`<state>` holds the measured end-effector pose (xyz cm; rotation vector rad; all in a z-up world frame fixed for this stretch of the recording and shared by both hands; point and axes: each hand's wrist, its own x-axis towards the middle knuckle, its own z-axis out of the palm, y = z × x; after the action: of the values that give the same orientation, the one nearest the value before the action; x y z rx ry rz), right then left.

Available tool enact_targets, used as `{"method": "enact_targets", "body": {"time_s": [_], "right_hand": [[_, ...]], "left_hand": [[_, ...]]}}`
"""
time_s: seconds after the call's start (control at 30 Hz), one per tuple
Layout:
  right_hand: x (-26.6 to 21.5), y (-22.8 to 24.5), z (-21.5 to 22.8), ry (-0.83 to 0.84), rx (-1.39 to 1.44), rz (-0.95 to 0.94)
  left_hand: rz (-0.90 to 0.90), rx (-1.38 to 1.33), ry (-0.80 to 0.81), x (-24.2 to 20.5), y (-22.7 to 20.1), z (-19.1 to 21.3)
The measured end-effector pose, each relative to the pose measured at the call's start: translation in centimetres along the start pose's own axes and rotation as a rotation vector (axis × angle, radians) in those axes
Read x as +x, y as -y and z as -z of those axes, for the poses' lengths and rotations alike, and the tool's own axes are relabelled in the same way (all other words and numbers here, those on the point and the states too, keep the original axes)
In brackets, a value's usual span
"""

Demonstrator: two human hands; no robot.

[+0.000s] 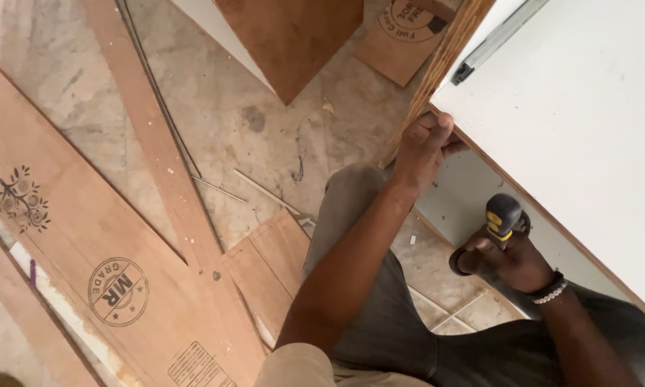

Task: The person is assembling a wooden cabinet by screwing a metal drawer slide into the side panel using a screwdriver. They then pick up a wooden panel and fit it into the cabinet frame.

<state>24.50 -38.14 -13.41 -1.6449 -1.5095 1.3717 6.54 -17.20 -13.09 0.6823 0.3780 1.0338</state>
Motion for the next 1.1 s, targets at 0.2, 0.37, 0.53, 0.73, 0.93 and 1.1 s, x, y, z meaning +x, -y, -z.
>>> {"method": "enact_targets", "body": {"time_s": [0.2, 0.37, 0.53, 0.73, 0.93, 1.1], "right_hand": [[-0.1, -0.1, -0.6, 0.010, 0.094, -0.015], [0.0, -0.2, -0.7, -0.057, 0.019, 0.302], [0.2, 0.3, -0.9, -0.123, 0.053, 0.403], [0.1, 1.6, -1.1, -0.213, 0.103, 0.261], [0.4, 2.2, -1.3, -0.258, 0.088, 0.305], [0.3, 2.3, -1.5, -0.174, 0.357, 0.396]], "left_hand": [[0.037, -0.072, -0.039, -0.7, -1.1, -0.4], [-0.009, 0.070, -0.004, -1.1, -1.0, -0.4], [-0.002, 0.097, 0.020, -1.5, 0.2, -0.3], [0.060, 0.083, 0.056, -1.4, -0.3, -1.2], [-0.176, 0.743, 0.006, -3.5, -6.2, -2.2], [-0.308, 1.033, -0.041, -5.8, -11.2, -5.9]]}}
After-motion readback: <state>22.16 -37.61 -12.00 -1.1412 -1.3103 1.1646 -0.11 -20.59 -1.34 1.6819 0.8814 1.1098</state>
